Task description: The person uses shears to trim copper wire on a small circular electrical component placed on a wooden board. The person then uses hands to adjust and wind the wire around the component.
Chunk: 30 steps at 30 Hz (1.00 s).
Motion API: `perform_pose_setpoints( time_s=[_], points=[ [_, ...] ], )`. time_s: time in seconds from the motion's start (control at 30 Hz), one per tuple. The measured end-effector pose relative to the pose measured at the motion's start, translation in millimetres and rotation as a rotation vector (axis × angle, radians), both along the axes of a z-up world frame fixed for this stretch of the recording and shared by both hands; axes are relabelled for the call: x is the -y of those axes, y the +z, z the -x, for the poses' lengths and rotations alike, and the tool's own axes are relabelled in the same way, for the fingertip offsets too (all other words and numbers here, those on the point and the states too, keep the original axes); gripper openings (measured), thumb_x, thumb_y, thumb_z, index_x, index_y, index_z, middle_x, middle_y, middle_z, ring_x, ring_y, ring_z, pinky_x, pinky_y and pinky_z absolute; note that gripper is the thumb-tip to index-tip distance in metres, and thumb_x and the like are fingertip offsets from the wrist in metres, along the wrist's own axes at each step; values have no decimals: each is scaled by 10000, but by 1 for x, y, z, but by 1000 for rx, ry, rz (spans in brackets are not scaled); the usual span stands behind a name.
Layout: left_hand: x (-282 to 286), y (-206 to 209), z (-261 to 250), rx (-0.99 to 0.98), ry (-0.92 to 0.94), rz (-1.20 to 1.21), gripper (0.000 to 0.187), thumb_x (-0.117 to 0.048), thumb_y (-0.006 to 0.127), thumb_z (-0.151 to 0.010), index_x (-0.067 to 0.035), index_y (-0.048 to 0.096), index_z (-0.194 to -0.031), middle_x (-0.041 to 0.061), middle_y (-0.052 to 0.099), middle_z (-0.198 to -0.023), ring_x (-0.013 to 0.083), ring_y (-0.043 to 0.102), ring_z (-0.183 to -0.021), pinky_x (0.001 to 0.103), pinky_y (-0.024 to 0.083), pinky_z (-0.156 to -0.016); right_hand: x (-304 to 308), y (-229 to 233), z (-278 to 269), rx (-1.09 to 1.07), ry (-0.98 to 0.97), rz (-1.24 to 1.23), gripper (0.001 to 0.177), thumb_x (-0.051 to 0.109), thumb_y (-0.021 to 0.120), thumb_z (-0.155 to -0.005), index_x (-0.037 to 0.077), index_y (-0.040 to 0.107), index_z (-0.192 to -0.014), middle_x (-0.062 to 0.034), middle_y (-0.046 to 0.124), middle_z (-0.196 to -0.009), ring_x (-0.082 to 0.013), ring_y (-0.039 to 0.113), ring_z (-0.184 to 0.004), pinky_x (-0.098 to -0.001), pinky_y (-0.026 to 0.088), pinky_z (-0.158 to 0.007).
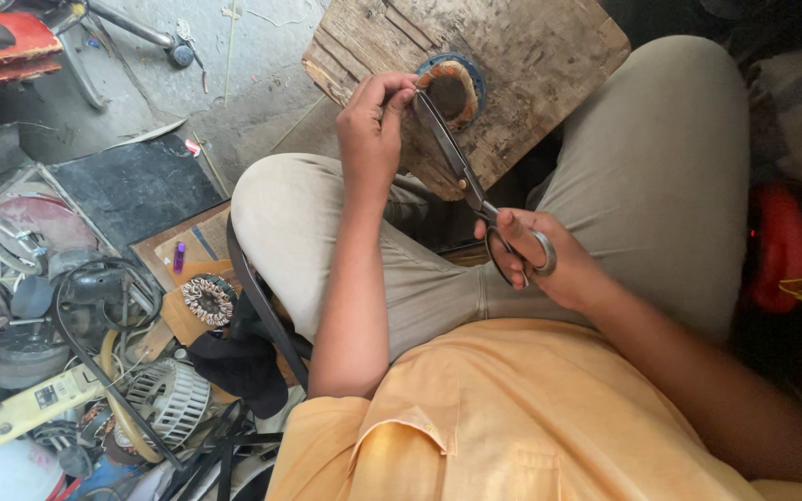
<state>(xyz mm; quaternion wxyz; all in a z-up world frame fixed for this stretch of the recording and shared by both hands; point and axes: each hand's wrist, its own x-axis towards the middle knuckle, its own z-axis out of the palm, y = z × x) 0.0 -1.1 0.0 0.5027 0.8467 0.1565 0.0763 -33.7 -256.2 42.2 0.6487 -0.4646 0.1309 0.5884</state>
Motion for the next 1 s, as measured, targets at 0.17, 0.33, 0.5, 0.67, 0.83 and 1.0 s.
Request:
perform_pose_setpoints(
  time_s=[0.17, 0.33, 0.5, 0.67, 0.83, 1.0],
  points=[
    [0, 3, 2, -9, -6, 32, 53, -19, 677, -984, -11, 671, -1036, 76, 746, -1038, 196, 735, -887, 309, 584, -806, -6, 8, 0, -92, -59, 28, 625, 649, 498, -960, 37, 601, -1029, 44, 398, -563, -63, 384, -464, -222, 347, -453],
    [0, 5, 1, 42, -32, -21, 58, -6, 681, -982, -12, 670, -1039, 83, 744, -1045, 220, 738, -950, 324, 579, -837, -8, 12, -2, -63, -83, 69, 585, 613, 510, -977, 36, 606, -981, 56, 377, -534, -55, 358, -433, -221, 323, -424],
    [0, 4, 2, 50, -24, -19, 58, -11, 689, -979, -12, 673, -1034, 86, 741, -1035, 226, 738, -948, 325, 577, -838, -14, 11, 5, 68, -72, 127, 467, 518, 579, -984, 60, 616, -901, 59, 365, -537, -46, 354, -449, -234, 338, -402],
    [0, -3, 4, 9, 11, 36, 56, -18, 682, -988, -16, 684, -1043, 77, 741, -1005, 183, 739, -884, 301, 587, -778, -16, 3, 11, 139, -40, 127, 454, 500, 583, -996, 58, 613, -899, 54, 374, -554, -45, 365, -470, -238, 353, -416],
    [1, -11, 6, -8, 51, 135, 41, -12, 667, -989, -14, 669, -1030, 70, 722, -1019, 151, 745, -863, 271, 614, -745, -12, -4, 14, 120, -31, 14, 536, 589, 493, -1011, 64, 598, -1018, 55, 391, -591, -48, 391, -516, -225, 388, -490],
    [2, -15, 8, 5, 65, 188, 30, -21, 664, -1001, -14, 665, -1030, 71, 702, -1017, 153, 756, -881, 266, 642, -756, -13, -15, 23, 163, -17, 12, 555, 601, 487, -1003, 56, 579, -1052, 33, 436, -597, -66, 412, -524, -232, 388, -503]
  ],
)
